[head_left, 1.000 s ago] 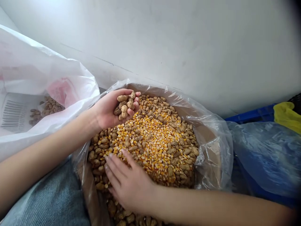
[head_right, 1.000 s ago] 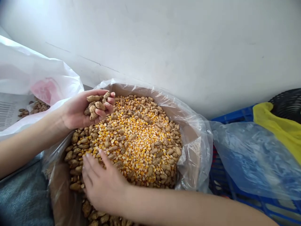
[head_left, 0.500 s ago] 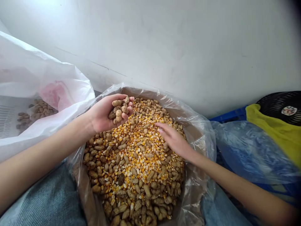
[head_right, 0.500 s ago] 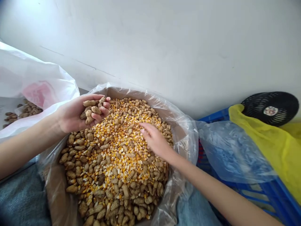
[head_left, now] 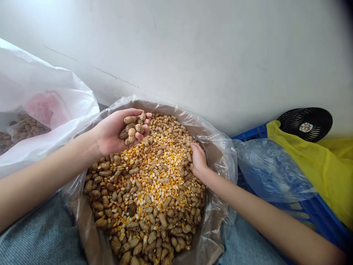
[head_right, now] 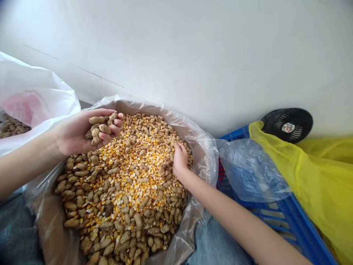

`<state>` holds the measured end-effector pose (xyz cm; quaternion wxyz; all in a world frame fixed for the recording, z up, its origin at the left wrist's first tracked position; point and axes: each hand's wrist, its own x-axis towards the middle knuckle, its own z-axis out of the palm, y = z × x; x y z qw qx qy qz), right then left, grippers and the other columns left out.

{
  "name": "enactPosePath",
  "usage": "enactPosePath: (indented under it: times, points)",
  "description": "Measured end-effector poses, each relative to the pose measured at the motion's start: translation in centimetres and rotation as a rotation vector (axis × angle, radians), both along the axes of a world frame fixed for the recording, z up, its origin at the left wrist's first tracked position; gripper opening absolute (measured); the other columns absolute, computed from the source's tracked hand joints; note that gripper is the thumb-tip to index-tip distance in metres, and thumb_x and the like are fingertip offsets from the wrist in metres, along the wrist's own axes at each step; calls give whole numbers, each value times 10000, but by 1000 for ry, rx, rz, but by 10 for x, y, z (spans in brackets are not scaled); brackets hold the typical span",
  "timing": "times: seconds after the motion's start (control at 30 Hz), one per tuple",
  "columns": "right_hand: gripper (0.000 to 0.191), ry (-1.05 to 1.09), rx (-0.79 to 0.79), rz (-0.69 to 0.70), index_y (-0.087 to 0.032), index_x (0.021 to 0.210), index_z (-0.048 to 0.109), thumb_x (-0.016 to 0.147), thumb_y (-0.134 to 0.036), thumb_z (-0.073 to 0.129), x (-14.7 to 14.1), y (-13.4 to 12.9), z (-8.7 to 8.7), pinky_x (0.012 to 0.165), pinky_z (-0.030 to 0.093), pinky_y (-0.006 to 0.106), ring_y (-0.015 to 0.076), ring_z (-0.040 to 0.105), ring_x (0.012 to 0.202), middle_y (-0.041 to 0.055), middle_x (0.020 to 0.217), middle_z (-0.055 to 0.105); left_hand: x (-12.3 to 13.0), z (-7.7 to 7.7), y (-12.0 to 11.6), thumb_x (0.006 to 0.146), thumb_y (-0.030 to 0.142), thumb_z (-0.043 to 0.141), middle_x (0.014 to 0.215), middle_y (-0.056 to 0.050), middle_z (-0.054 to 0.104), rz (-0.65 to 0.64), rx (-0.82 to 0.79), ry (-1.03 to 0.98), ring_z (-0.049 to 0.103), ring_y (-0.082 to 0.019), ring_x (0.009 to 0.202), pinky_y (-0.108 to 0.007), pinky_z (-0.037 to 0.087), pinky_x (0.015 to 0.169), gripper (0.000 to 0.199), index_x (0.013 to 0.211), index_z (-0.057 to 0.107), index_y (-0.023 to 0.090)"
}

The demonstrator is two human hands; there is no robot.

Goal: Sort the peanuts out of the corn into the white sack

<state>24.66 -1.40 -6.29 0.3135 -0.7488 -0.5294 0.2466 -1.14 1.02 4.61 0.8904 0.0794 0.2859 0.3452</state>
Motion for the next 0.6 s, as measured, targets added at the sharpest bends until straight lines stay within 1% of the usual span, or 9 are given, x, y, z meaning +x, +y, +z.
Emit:
enactPosePath:
  times: [0.07,0.13,0.2,0.27,0.3,0.4,0.43,0.5,0.6]
  points:
    - [482,61,-13,46,-209,1126,452,756,-468,285,-20,1,15,853,363,319,187,422,1071,46,1191,454,-1,-1,-1,758,144,365,580,-36,486,12,-14,20,502,-91,486,-140,384,317,136,770,498,116]
    - [450,140,-76,222,-277,1125,455,741,-486,351,-32,0,36,913,300,328,182,363,1123,-10,1221,425,-4,-2,-1,759,145,365,580,-33,488,29,-31,27,503,-89,484,-139,384,316,134,767,496,116]
    - [453,112,-143,345,-313,1138,438,729,-500,388,-34,-6,57,957,226,357,192,299,1165,-35,1259,375,-6,-4,0,756,141,369,591,-31,493,29,-37,11,504,-85,486,-138,388,321,128,770,494,117]
    - [530,32,-214,359,-333,1195,360,705,-522,425,-25,-19,72,981,161,384,208,224,1200,-40,1310,288,-8,-5,2,751,137,375,603,-30,496,21,-27,-14,506,-83,492,-136,393,329,121,776,492,118]
    - [590,21,-292,308,-335,1234,290,697,-542,420,-18,-28,75,982,149,404,218,195,1210,-32,1332,238,-8,-5,3,749,136,378,606,-30,497,18,-20,-23,508,-83,495,-136,395,332,120,781,492,118]
    - [717,84,-657,62,-307,1295,130,685,-621,339,4,-61,74,952,149,494,271,165,1213,27,1357,154,-4,-7,3,745,132,380,600,-30,491,9,-12,-14,507,-87,493,-140,396,332,120,784,493,117]
    - [727,97,-726,14,-306,1299,105,685,-629,322,8,-71,70,950,138,506,274,141,1218,27,1362,131,-2,-8,3,744,131,380,597,-30,487,3,-14,-4,504,-87,489,-142,396,331,120,781,494,116]
    - [704,123,-755,-20,-308,1301,92,701,-613,299,9,-88,60,961,126,497,254,94,1228,0,1367,88,1,-9,2,741,129,380,593,-29,479,-8,-19,15,498,-84,480,-141,392,327,119,773,493,114]
    - [616,147,-615,-73,-282,1289,175,738,-546,254,-9,-97,40,983,136,453,213,56,1238,-31,1369,57,5,-9,1,738,132,380,592,-31,471,-14,-26,33,494,-83,477,-135,380,317,119,764,494,113]
